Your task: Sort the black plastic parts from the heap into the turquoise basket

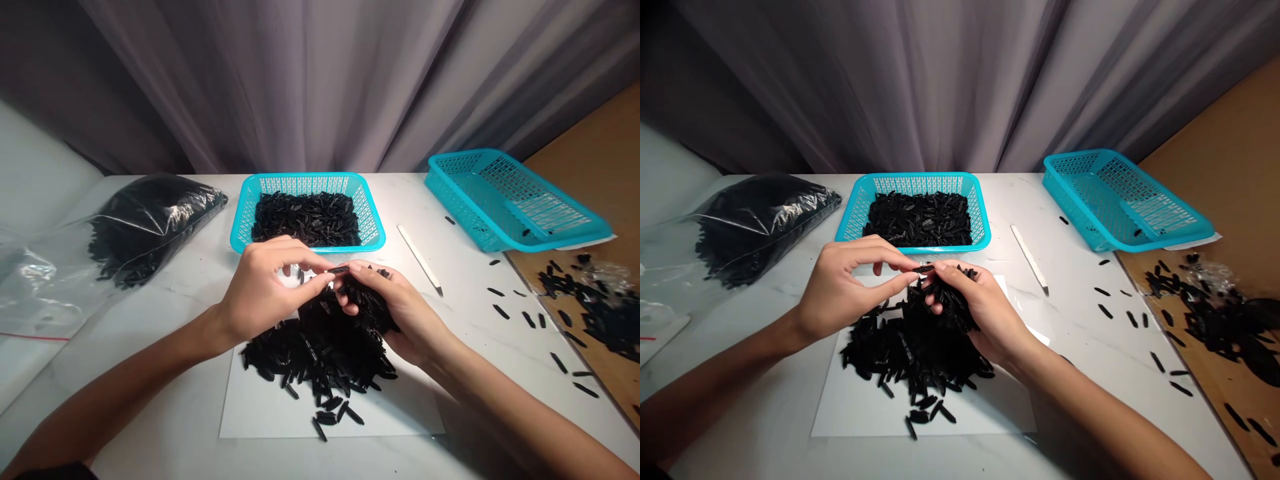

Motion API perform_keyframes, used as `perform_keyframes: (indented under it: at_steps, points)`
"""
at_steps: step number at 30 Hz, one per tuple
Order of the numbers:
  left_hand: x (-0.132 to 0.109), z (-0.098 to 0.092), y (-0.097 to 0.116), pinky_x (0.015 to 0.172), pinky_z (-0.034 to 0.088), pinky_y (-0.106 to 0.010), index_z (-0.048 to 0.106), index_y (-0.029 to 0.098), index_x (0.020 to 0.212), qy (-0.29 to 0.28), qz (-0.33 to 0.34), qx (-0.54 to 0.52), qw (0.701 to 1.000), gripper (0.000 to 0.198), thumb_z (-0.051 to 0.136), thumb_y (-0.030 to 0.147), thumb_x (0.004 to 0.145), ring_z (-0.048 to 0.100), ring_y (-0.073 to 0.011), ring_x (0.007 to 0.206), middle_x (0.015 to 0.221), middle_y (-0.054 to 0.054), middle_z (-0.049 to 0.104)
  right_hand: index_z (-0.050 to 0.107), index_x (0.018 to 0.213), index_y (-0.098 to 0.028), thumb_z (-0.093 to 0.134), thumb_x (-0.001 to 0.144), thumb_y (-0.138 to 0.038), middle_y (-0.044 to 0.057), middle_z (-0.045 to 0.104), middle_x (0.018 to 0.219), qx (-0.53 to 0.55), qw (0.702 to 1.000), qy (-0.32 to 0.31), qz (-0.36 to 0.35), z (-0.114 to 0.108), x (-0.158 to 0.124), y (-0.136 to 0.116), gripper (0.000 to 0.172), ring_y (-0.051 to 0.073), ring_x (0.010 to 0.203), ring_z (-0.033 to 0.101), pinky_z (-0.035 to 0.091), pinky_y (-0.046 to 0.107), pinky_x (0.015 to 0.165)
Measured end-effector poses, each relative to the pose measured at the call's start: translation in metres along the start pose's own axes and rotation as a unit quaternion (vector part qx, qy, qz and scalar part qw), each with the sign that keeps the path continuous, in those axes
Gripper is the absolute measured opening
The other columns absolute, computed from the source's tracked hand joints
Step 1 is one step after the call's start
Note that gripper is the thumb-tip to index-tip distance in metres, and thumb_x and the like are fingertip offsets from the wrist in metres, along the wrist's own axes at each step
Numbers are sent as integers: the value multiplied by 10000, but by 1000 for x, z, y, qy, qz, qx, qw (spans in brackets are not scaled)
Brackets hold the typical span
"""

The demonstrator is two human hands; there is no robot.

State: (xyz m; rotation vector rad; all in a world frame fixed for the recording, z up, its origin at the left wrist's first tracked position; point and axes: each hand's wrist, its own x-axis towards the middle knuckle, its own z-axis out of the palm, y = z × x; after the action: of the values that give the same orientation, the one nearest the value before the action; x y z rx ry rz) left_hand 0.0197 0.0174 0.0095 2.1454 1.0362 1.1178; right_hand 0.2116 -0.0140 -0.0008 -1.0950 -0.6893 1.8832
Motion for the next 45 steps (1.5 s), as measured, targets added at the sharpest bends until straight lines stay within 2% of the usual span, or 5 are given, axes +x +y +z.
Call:
perform_keyframes:
  at_steps: [17,21,27,31,45]
  points:
    - [5,-3,-15,694,536,-287,754,203,808,32,85,67,994,56,751,215,862,670,-148,715,777,-3,775,751,868,-147,779,824,-399,31,660,763,5,1000,10,6,-1,1,1,257,102,612,561,441,210,556]
    - [12,-9,-34,781,526,-333,737,205,1077,99,39,176,979,200,724,242,881,674,-197,878,1031,-57,762,771,904,-140,776,833,-375,29,649,807,29,999,9,16,0,2,1,246,94,652,582,455,186,562]
    - [8,-11,-19,752,522,-286,729,189,1005,-104,114,41,987,138,738,237,876,676,-167,840,923,-35,761,773,898,-154,752,845,-314,21,668,777,25,1000,4,13,1,0,0,170,87,610,574,450,192,566]
    - [0,-2,-13,738,524,-309,731,162,953,-111,149,24,982,121,758,239,864,685,-176,791,877,-50,773,774,900,-152,767,826,-286,9,671,728,-3,1000,3,-9,2,0,0,154,93,602,563,433,200,565]
    - [4,-3,-10,610,476,-212,796,191,880,-58,-21,-50,997,115,774,123,790,595,-91,639,749,14,755,782,970,-139,722,871,-249,4,640,706,16,1000,-24,8,-2,-1,-2,160,65,571,544,399,165,537]
